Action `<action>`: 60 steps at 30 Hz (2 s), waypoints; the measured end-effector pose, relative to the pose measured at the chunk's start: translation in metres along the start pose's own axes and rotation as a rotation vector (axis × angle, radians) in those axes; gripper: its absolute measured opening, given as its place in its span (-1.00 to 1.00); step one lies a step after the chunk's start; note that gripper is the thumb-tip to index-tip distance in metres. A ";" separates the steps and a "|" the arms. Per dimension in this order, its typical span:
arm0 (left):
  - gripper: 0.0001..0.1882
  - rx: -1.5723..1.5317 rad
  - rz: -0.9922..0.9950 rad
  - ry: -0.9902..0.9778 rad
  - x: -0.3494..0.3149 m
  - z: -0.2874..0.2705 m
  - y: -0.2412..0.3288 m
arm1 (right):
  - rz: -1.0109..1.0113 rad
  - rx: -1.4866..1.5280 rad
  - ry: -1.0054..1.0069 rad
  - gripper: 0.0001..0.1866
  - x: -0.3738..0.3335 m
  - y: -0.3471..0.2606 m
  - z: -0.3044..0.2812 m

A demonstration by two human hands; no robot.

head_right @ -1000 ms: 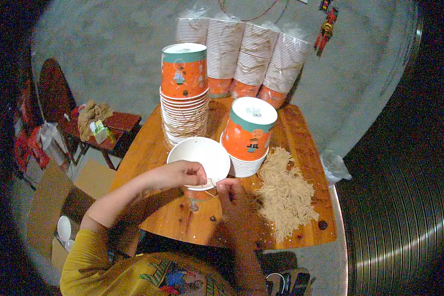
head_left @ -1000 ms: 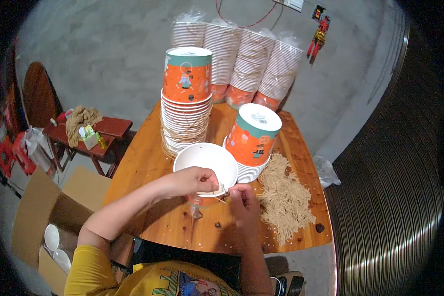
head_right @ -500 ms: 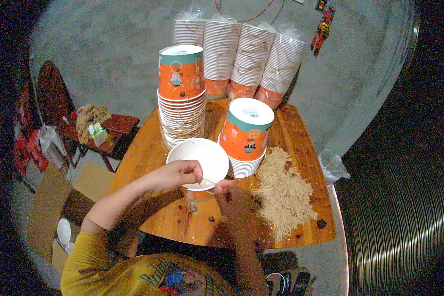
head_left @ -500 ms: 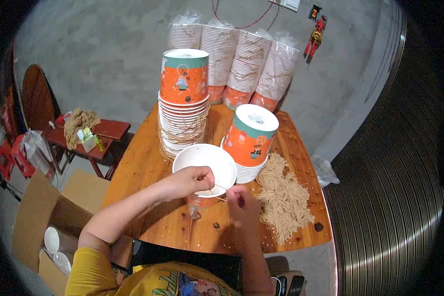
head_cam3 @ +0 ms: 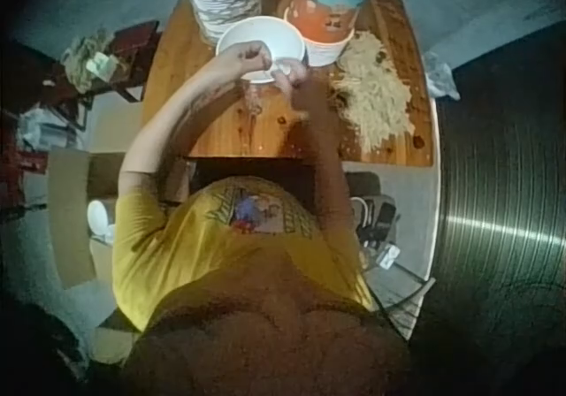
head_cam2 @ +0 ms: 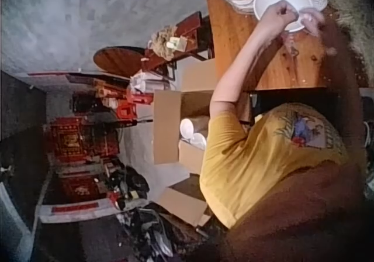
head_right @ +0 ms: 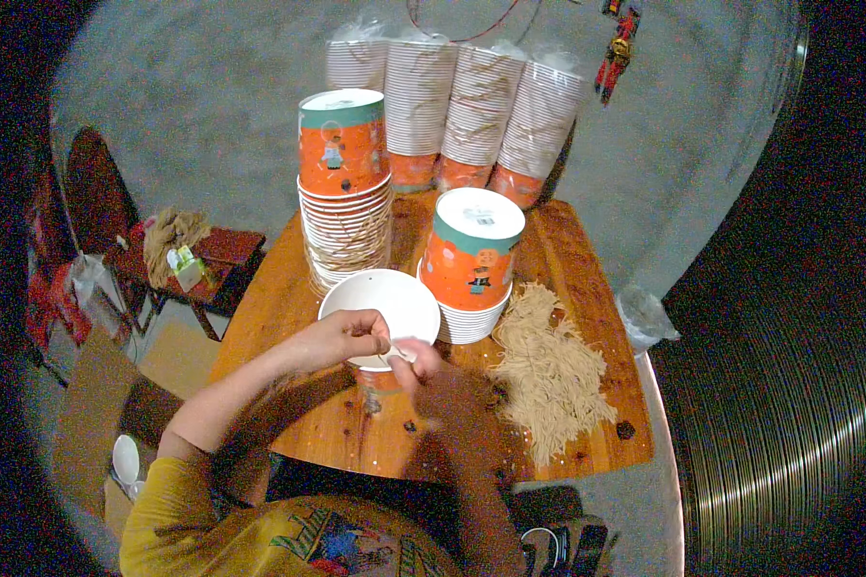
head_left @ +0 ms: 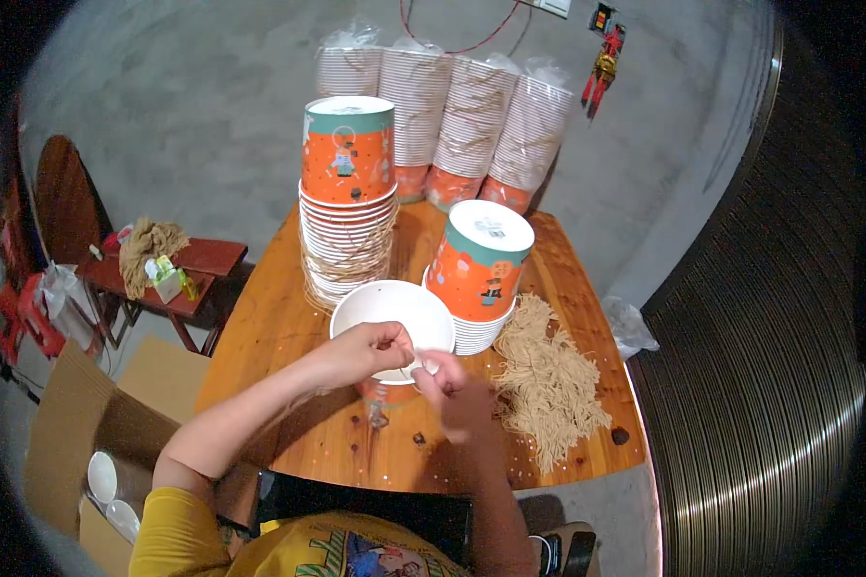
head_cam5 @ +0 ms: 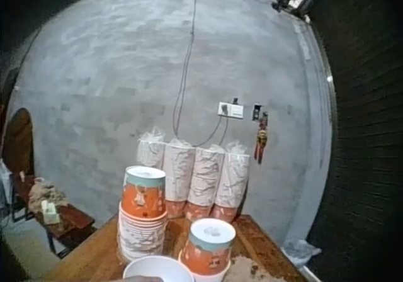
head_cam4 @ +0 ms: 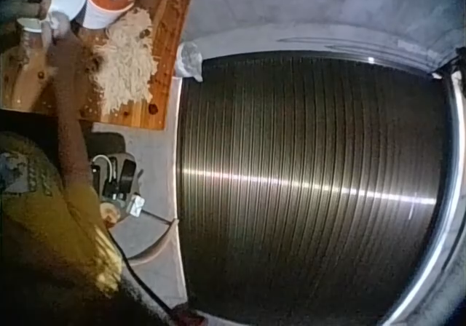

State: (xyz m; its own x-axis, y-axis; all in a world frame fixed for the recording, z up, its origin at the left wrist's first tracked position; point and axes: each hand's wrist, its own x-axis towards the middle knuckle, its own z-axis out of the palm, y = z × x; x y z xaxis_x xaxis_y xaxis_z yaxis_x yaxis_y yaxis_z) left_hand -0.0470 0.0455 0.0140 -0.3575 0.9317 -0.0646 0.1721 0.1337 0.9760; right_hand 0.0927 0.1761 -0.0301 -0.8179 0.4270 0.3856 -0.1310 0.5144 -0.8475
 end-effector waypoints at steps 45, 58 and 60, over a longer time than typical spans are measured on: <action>-0.83 -0.092 -0.170 -0.124 0.016 0.013 0.000 | 0.246 0.163 -0.083 -0.82 0.015 0.011 -0.028; -0.87 -0.051 -0.133 -0.106 0.020 0.021 0.004 | -0.214 -0.190 0.077 -0.82 -0.009 0.006 -0.026; -0.84 -0.045 -0.132 -0.115 0.021 0.020 0.003 | -0.075 -0.064 0.015 -0.83 -0.014 0.005 -0.024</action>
State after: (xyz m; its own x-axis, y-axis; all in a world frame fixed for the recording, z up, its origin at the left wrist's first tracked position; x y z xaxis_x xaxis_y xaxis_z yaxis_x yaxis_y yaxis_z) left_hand -0.0353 0.0724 0.0117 -0.2660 0.9401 -0.2134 0.0886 0.2442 0.9657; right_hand 0.1171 0.1905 -0.0313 -0.7987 0.3960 0.4531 -0.1556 0.5915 -0.7912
